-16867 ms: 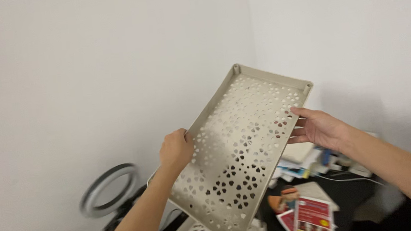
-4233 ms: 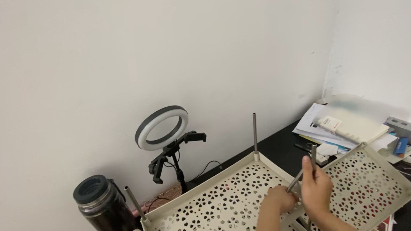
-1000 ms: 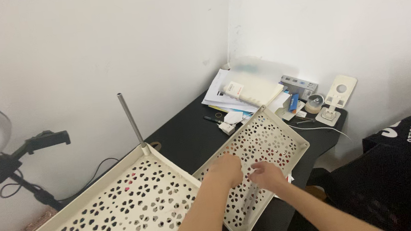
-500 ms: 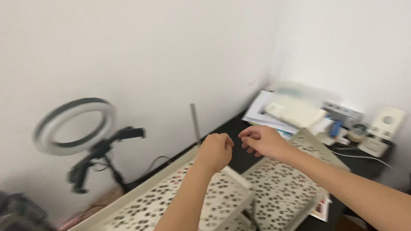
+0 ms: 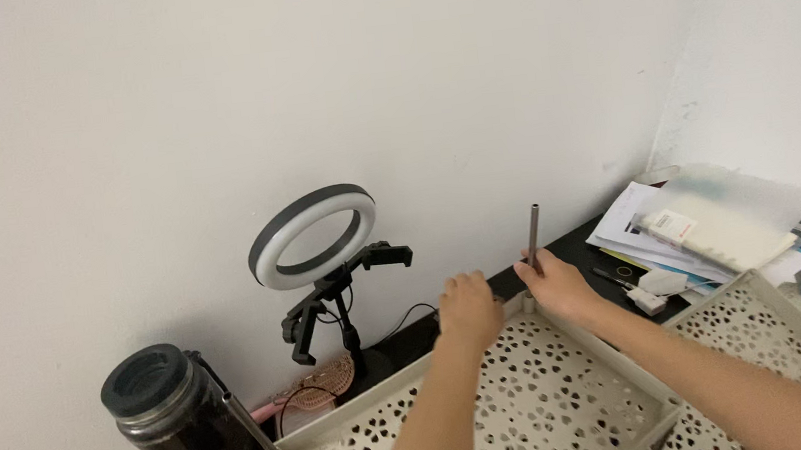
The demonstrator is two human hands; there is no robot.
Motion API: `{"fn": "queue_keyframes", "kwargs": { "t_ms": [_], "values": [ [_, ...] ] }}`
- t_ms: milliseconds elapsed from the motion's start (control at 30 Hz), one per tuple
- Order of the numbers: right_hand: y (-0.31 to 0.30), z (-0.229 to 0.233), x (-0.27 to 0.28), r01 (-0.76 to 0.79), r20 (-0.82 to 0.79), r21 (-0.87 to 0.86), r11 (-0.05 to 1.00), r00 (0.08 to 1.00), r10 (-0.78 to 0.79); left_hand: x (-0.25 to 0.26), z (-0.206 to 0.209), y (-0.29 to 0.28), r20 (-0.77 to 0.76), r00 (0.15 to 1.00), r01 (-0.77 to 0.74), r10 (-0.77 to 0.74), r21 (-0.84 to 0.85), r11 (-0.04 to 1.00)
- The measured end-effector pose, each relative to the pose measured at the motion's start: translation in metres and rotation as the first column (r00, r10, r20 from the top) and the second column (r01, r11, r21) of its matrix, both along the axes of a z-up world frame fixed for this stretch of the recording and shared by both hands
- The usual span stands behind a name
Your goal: The person moves a three-tier plastic storage rack to a desk, removes items from the top tier, then disassembles the rack by removing the metal support rods and separating the plastic trays. The person handles figurines, a notebook, and a mug during the process.
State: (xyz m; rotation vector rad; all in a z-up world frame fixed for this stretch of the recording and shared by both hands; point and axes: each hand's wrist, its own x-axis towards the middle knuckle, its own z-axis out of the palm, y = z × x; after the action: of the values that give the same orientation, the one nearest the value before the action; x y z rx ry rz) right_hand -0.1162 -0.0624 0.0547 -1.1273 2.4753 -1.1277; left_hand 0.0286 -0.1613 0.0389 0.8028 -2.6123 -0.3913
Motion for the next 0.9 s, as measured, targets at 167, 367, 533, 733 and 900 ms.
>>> {"fn": "queue_keyframes", "kwargs": {
  "t_ms": [167,367,533,733,900],
  "values": [
    [-0.004,-0.009,0.014,0.073,0.133,-0.296,0.953,0.990,-0.034,-0.035,-0.022,0.005,0.046,0.997,0.057,-0.062,0.104,0.993],
    [-0.013,-0.014,0.041,0.294,0.275,-0.338,0.894,0.939,-0.205,-0.055,-0.040,0.004,-0.080,0.993,0.110,-0.088,0.334,0.936],
    [-0.022,-0.020,0.040,0.460,0.344,-0.433,0.775,0.879,-0.330,-0.052,-0.041,0.014,0.013,1.000,0.019,-0.029,0.473,0.881],
    [-0.019,-0.028,0.012,0.372,0.572,-0.629,0.683,0.816,0.081,-0.032,-0.024,0.023,-0.057,0.986,0.164,-0.154,0.409,0.898],
    [-0.003,0.003,-0.013,0.160,0.693,-0.536,0.829,0.644,0.324,-0.031,-0.008,0.025,0.033,0.993,0.086,-0.115,0.467,0.880]
  ]
}}
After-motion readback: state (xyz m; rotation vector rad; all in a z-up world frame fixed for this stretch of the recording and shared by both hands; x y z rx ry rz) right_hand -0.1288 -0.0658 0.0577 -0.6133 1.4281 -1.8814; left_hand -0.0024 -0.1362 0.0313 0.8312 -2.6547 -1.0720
